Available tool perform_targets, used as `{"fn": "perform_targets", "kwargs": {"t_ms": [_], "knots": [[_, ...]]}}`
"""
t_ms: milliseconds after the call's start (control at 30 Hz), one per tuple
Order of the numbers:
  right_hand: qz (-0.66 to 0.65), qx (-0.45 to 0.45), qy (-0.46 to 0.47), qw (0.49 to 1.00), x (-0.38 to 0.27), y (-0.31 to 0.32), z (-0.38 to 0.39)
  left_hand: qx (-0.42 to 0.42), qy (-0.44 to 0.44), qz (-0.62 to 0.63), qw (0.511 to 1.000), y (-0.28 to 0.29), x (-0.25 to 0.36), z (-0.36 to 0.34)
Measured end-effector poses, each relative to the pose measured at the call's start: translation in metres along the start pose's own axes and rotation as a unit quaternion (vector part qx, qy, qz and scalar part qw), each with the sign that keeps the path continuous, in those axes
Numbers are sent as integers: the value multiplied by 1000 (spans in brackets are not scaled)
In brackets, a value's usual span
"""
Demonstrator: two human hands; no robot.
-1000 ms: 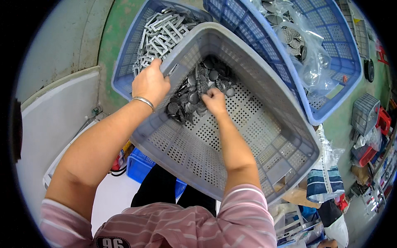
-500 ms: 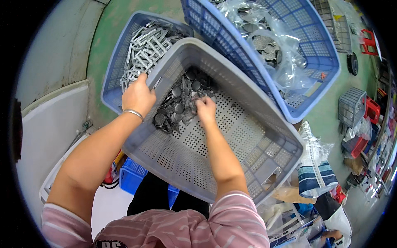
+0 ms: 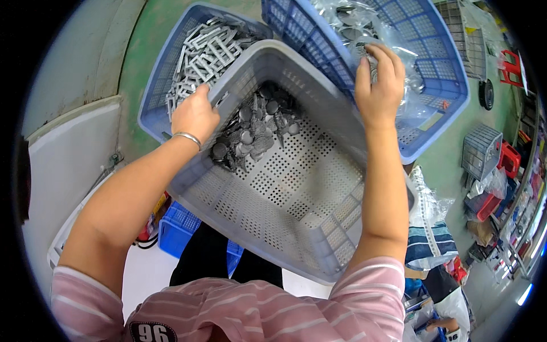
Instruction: The person sorts various metal and plastic hardware components by hand from a large grey basket into separate blue and grey bins.
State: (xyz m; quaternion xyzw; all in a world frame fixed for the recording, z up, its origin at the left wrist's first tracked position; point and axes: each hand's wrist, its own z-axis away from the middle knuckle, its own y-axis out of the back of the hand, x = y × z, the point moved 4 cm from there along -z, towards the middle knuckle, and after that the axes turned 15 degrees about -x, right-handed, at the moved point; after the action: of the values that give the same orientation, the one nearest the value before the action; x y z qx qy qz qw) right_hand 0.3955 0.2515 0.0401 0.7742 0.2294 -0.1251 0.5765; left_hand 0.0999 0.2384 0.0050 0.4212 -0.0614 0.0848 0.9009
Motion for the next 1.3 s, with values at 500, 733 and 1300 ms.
{"fn": "perform_targets", "kwargs": {"t_ms": [500,733,1300], "knots": [[-114,-219,-415,876,-39,-216,187,-25,20,-8,999,6,-1,3],[-311,-378,-480,728,-3,-246,233,-23,0,-2,1000,2,3,0],[-303,-409,-168,844,-47,-211,154,-19,1,6,1000,1,-2,1]]}}
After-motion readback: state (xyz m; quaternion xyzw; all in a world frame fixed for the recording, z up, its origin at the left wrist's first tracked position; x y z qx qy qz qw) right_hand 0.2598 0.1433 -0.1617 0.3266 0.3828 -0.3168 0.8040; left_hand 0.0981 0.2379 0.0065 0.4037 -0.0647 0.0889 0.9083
